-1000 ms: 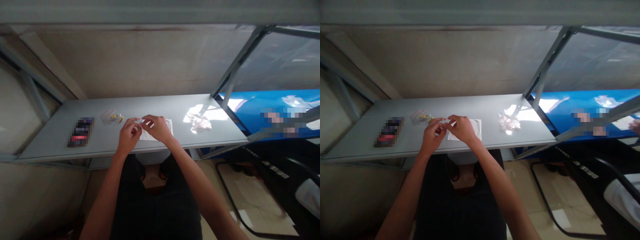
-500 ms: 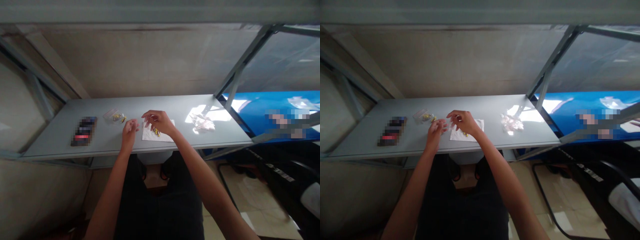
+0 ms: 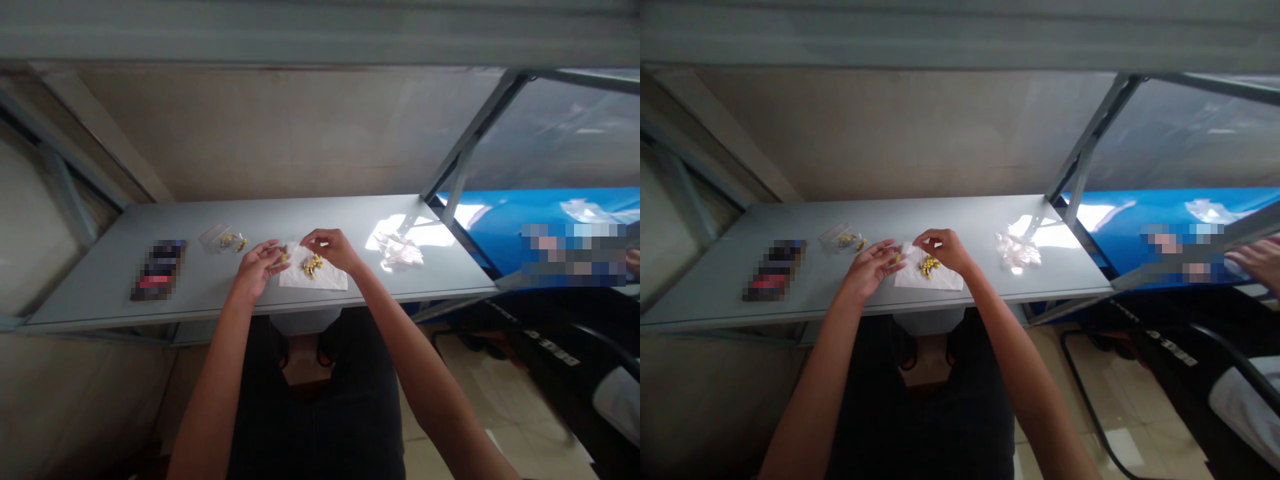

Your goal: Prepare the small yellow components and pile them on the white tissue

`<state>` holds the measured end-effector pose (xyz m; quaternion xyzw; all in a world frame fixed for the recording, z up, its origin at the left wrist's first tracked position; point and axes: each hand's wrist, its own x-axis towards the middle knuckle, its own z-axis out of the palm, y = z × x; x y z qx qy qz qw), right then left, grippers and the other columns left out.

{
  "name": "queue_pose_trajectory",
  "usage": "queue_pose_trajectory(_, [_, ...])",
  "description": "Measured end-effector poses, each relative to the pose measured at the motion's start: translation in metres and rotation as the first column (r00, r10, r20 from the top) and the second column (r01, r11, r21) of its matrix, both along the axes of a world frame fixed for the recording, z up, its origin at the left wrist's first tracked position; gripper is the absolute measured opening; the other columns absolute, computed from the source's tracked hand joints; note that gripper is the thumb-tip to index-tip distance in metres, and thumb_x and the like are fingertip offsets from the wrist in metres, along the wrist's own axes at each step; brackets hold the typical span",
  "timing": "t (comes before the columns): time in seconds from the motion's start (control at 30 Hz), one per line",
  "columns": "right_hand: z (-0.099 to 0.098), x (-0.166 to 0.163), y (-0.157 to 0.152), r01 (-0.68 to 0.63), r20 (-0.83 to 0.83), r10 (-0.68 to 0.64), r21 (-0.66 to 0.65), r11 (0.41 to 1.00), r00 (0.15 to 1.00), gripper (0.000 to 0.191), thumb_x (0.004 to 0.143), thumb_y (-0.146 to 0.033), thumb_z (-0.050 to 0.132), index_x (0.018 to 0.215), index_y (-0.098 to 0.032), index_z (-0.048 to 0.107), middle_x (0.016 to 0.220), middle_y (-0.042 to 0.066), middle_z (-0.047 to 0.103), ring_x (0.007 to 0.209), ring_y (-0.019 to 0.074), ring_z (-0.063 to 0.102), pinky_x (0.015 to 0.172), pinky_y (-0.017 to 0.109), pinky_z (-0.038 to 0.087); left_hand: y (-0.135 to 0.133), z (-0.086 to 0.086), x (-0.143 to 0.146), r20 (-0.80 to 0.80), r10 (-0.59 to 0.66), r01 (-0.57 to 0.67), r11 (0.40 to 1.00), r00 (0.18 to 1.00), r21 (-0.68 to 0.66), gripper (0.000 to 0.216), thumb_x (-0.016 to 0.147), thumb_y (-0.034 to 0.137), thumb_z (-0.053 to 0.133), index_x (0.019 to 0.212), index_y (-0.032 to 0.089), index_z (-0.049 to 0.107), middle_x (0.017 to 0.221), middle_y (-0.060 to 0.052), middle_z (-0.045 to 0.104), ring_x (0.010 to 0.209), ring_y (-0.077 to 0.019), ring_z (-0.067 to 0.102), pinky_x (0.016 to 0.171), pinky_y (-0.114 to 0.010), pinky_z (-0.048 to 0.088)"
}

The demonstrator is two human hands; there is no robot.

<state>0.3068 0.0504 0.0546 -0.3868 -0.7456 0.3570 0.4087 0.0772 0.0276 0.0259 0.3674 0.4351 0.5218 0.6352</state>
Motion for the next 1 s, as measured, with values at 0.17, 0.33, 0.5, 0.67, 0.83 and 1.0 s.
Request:
queue_pose_trajectory(0.17, [-0.023, 0.007, 0.004, 0.088, 0.043, -0.09, 0.039, 0.995, 0.995, 0.024, 0.085, -0.022, 0.06, 0.097, -0.018, 0.081, 0.099, 0.006, 0.078, 0.08, 0.013, 0.066, 0.071, 0.025, 0.051, 0.012, -0.009, 0.006, -0.141, 0.228, -0.195, 0.957, 0.963, 0.217, 0.047, 0.063, 0.021, 0.086, 0.107, 0.015, 0.069, 0.104, -0.01, 0.076, 0.093, -0.0204, 0.075, 0.091, -0.041, 0.063])
queue_pose_trajectory(0.33, [-0.044, 0.012, 0.004, 0.106, 0.021, -0.108, 0.083, 0.991, 0.994, 0.025, 0.085, -0.023, 0.062, 0.1, -0.018, 0.082, 0.102, 0.008, 0.079, 0.073, 0.0125, 0.064, 0.068, 0.025, 0.05, 0.019, -0.009, 0.015, -0.216, 0.302, -0.213, 0.91, 0.928, 0.355, 0.04, 0.068, 0.026, 0.082, 0.105, 0.015, 0.072, 0.097, -0.011, 0.079, 0.092, -0.0214, 0.076, 0.095, -0.04, 0.06])
queue_pose_trajectory(0.5, [-0.053, 0.014, -0.003, 0.128, 0.004, -0.128, 0.04, 0.991, 0.992, 0.033, 0.084, -0.017, 0.056, 0.103, -0.017, 0.082, 0.107, 0.009, 0.079, 0.085, 0.0158, 0.07, 0.069, 0.025, 0.051, 0.017, -0.004, 0.023, -0.267, 0.321, -0.186, 0.884, 0.908, 0.429, 0.031, 0.076, 0.028, 0.078, 0.104, 0.016, 0.073, 0.097, -0.01, 0.08, 0.094, -0.0231, 0.078, 0.095, -0.039, 0.06])
queue_pose_trajectory(0.67, [-0.051, 0.016, -0.009, 0.101, -0.029, -0.102, -0.008, 0.995, 0.994, 0.031, 0.083, -0.02, 0.058, 0.102, -0.017, 0.082, 0.109, 0.01, 0.079, 0.092, 0.0192, 0.072, 0.068, 0.025, 0.05, 0.015, -0.002, 0.029, -0.302, 0.33, -0.165, 0.871, 0.894, 0.463, 0.028, 0.079, 0.028, 0.076, 0.104, 0.016, 0.074, 0.096, -0.01, 0.081, 0.093, -0.023, 0.078, 0.093, -0.037, 0.061])
queue_pose_trajectory(0.83, [-0.051, 0.016, -0.01, 0.083, -0.045, -0.085, -0.056, 0.995, 0.995, 0.028, 0.09, -0.033, 0.06, 0.1, -0.017, 0.082, 0.106, 0.009, 0.08, 0.091, 0.0192, 0.072, 0.072, 0.026, 0.052, 0.016, 0.002, 0.032, -0.315, 0.326, -0.141, 0.86, 0.891, 0.491, 0.027, 0.08, 0.027, 0.074, 0.105, 0.016, 0.074, 0.098, -0.01, 0.08, 0.094, -0.0223, 0.078, 0.092, -0.036, 0.061])
queue_pose_trajectory(1.0, [-0.055, 0.015, -0.007, 0.109, -0.092, -0.117, -0.083, 0.991, 0.989, 0.03, 0.088, -0.041, 0.067, 0.099, -0.015, 0.076, 0.095, 0.009, 0.08, 0.069, 0.0135, 0.064, 0.063, 0.024, 0.047, 0.019, 0.005, 0.036, -0.309, 0.322, -0.14, 0.86, 0.895, 0.491, 0.028, 0.079, 0.027, 0.075, 0.105, 0.016, 0.073, 0.099, -0.011, 0.08, 0.094, -0.0223, 0.078, 0.093, -0.038, 0.061])
